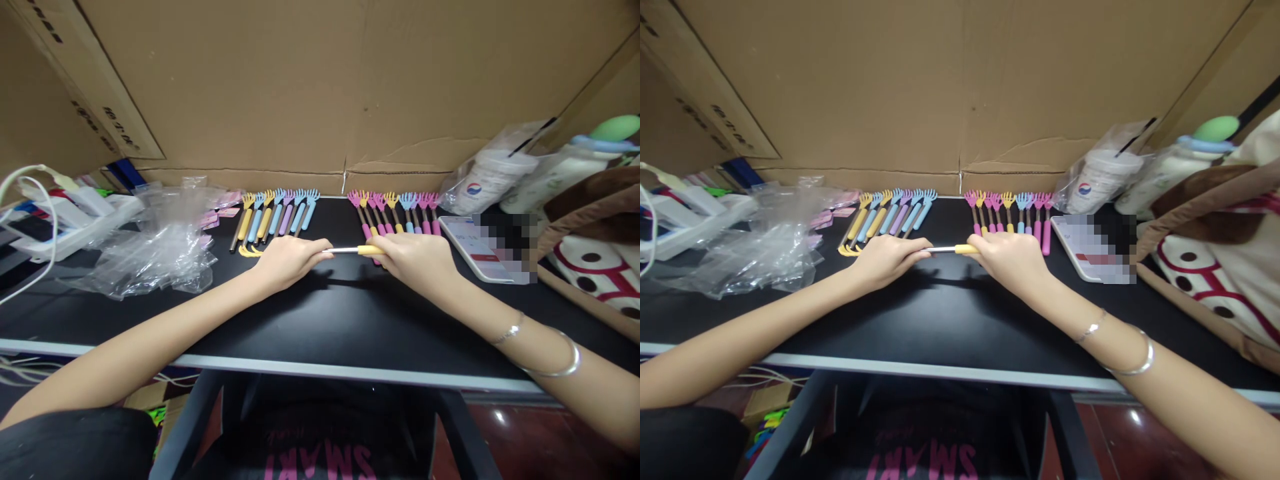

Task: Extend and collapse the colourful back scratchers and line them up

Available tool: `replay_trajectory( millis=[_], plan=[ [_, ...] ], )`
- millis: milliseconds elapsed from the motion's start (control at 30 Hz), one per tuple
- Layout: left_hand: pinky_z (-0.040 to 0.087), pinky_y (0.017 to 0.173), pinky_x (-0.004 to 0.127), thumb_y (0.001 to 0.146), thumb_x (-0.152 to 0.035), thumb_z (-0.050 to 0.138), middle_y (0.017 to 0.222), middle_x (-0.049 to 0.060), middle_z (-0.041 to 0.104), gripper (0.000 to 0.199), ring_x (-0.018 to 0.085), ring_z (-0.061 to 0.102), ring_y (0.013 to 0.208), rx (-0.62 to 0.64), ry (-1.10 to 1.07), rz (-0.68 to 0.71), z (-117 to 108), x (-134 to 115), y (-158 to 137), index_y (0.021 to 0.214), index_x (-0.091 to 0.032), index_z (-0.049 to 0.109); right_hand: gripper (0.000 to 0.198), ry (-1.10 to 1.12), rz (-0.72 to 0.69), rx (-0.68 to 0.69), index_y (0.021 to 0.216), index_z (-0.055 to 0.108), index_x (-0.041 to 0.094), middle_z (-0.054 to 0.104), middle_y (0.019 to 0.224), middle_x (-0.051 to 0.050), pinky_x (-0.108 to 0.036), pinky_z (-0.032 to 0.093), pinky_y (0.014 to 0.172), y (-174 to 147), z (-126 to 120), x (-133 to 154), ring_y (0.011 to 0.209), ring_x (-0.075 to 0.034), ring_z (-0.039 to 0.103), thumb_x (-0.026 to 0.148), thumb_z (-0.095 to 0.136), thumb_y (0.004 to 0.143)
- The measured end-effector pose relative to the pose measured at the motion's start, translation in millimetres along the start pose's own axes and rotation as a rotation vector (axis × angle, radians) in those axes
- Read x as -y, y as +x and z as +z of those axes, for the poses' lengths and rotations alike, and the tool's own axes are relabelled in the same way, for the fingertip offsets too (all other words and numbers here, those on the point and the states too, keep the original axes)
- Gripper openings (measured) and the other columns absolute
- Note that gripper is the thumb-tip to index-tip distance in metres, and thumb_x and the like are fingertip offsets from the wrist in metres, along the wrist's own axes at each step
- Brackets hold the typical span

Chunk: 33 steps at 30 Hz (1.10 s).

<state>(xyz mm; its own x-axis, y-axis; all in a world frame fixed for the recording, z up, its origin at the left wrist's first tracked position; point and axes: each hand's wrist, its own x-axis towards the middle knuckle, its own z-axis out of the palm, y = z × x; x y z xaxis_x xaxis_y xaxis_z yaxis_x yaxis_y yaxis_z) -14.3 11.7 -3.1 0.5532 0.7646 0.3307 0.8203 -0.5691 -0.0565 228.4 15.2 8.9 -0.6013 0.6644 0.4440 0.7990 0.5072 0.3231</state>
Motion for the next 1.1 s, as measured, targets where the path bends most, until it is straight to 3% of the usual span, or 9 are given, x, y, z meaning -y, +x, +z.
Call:
replay_trajectory(
  millis=[200,400,533,833,967,1100],
  plan=[
    [0.029,0.05,0.022,0.097,-0.044,0.031,0.077,0.0,0.07,0.036,0.015,0.064,0.064,-0.024,-0.021,0.001,0.1,-4.0,-1.1,0.106,-0.025,0.06,0.033,-0.033,-0.022,-0.021,0.088,0.066,0.019,0.068,0.075,-0.004,-0.026,0.021,0.052,0.3,-0.4,2.0,0.064,-0.012,0.058,0.034,0.036,0.093],
    [0.033,0.054,0.021,0.097,-0.041,0.032,0.084,0.0,0.07,0.032,0.015,0.065,0.076,-0.066,-0.053,0.078,6.2,-8.8,-3.7,0.106,-0.025,0.058,0.032,0.045,-0.098,0.03,0.095,0.063,0.021,0.068,0.072,-0.001,-0.025,0.016,0.049,-0.4,0.8,11.8,0.061,-0.011,0.058,0.039,0.037,0.093],
    [0.033,0.054,0.022,0.097,-0.042,0.031,0.083,0.001,0.068,0.034,0.016,0.065,0.077,-0.1,0.003,0.101,3.3,-10.1,-2.8,0.108,-0.027,0.058,0.032,0.038,-0.116,0.025,0.089,0.062,0.021,0.066,0.068,0.0,-0.025,0.014,0.048,0.5,-0.8,14.7,0.058,-0.01,0.057,0.041,0.038,0.093],
    [0.029,0.053,0.024,0.095,-0.046,0.036,0.086,0.002,0.07,0.032,0.02,0.065,0.077,0.086,0.183,-0.049,-13.9,10.0,3.8,0.105,-0.027,0.06,0.028,0.009,-0.105,-0.095,0.085,0.062,0.021,0.067,0.071,0.0,-0.024,0.019,0.049,5.9,0.1,-18.2,0.061,-0.011,0.058,0.038,0.041,0.091],
    [0.023,0.052,0.025,0.095,-0.049,0.034,0.078,0.002,0.07,0.037,0.02,0.065,0.072,0.098,0.222,-0.005,-17.9,24.3,5.5,0.099,-0.026,0.062,0.029,0.021,-0.084,-0.085,0.085,0.062,0.021,0.067,0.071,-0.001,-0.024,0.02,0.05,7.5,2.9,-33.3,0.063,-0.011,0.059,0.039,0.04,0.091],
    [0.022,0.051,0.025,0.095,-0.05,0.033,0.07,0.002,0.068,0.04,0.019,0.064,0.067,0.032,0.25,0.038,-19.2,30.1,5.8,0.094,-0.025,0.064,0.033,0.046,-0.091,-0.025,0.082,0.061,0.021,0.066,0.068,-0.001,-0.023,0.021,0.051,9.3,3.1,-40.7,0.058,-0.011,0.056,0.045,0.039,0.09]
  ],
)
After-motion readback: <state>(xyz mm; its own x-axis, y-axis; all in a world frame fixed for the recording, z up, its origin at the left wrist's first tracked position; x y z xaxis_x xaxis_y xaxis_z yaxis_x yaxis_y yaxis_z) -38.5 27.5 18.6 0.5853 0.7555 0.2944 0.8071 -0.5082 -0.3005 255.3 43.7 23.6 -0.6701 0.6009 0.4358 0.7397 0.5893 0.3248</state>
